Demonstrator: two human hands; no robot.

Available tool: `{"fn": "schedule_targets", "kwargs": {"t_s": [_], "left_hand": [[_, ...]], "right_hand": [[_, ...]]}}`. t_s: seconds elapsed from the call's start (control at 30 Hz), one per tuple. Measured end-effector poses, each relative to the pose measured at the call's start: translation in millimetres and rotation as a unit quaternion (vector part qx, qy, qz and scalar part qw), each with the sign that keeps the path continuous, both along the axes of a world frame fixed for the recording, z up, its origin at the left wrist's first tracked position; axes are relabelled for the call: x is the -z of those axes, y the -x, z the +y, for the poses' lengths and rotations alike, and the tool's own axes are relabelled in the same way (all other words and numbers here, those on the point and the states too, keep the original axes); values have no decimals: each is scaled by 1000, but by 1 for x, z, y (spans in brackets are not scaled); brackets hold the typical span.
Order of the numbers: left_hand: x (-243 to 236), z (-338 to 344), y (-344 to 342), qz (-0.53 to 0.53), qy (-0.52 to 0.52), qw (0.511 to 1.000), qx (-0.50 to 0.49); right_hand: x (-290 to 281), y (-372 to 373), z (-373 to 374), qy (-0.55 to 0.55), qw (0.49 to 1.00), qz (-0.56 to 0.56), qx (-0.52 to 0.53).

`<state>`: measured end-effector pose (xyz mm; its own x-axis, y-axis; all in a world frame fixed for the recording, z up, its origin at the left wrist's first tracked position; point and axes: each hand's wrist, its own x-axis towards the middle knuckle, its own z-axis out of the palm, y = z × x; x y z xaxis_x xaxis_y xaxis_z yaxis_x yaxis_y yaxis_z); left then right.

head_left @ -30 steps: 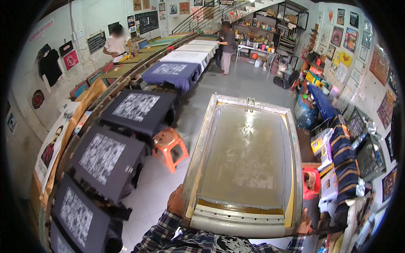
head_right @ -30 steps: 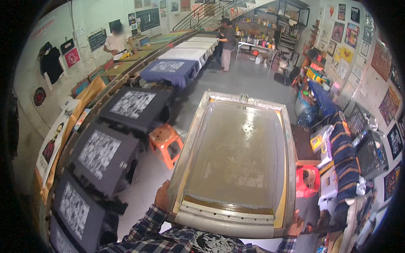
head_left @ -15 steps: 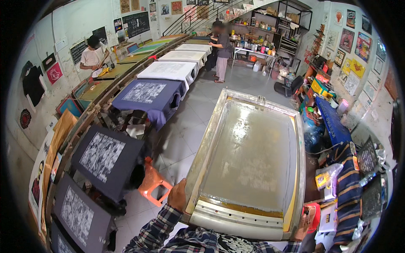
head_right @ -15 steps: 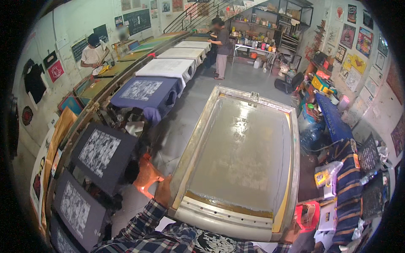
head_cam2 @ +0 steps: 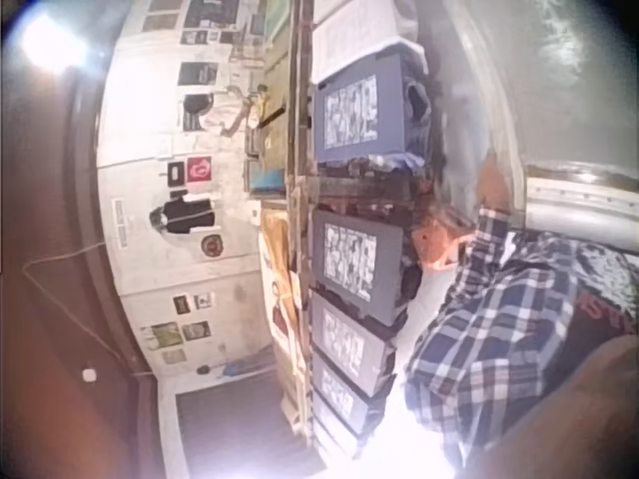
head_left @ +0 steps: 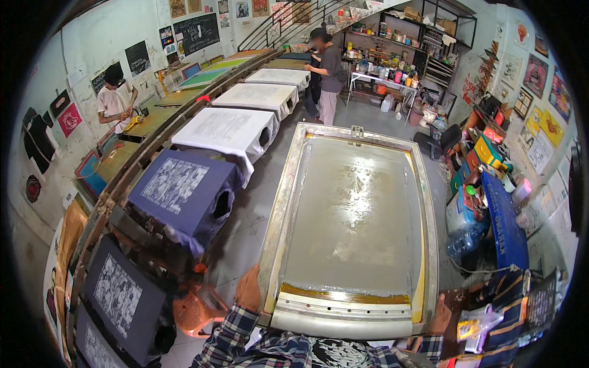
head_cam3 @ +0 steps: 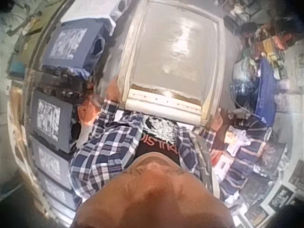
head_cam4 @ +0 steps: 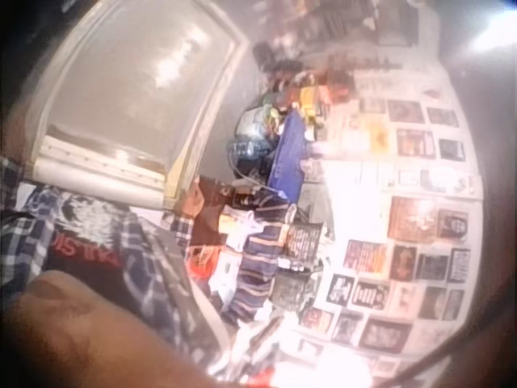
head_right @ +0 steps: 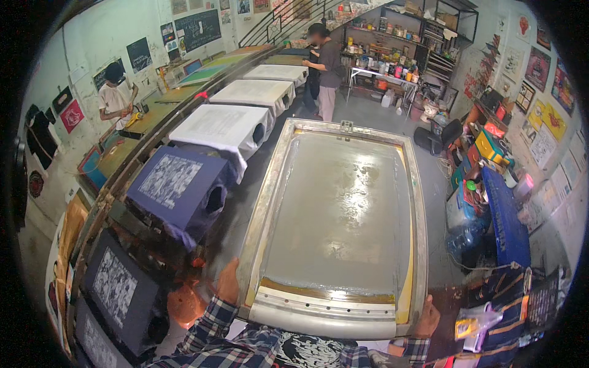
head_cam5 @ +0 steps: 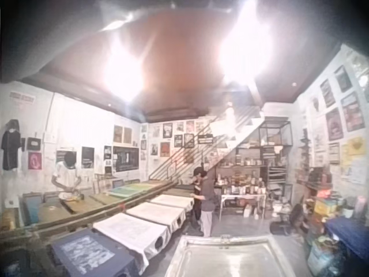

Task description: The person scoops white ink from a container with a spatula and spreads it across a screen printing frame. They then use a squeegee to pull the ink evenly across the screen multiple times, preparing the screen for printing.

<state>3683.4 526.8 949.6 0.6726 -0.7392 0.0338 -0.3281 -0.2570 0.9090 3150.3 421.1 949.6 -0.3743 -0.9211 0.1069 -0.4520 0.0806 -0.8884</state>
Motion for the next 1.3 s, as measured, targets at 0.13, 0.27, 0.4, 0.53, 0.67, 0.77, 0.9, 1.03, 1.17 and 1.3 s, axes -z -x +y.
{"fn": "schedule_targets", "kwargs": {"t_s": [0.13,0.27,0.4,0.53,0.67,0.77,0.9,1.03,1.17,1.3], "left_hand": [[-3,-125,-30,78,-27,997,6],[8,-266,-75,159,26,987,-4],[-26,-391,-82,71,7,997,31],[-52,-498,-103,168,-25,985,42],[-54,-617,-114,107,-34,993,33],[-40,-702,-120,126,-38,991,16],[-48,-791,-119,116,-44,992,-38],[-75,-856,-126,133,-94,979,-119],[-36,-887,-151,185,-32,964,-187],[-21,-928,-175,194,-15,938,-288]], "right_hand": [[11,-15,-140,-22,996,88,11],[-2,-59,-268,-1,999,47,-2],[-9,-63,-378,25,999,43,23],[-16,-90,-464,-12,997,44,57],[3,-103,-571,-6,998,20,63],[5,-112,-674,6,998,6,59],[-25,-114,-820,-1,1000,4,-12],[-26,-137,-950,27,995,-6,-95],[-38,-192,-1067,10,984,11,-178],[-49,-279,-1183,18,966,26,-256]]}}
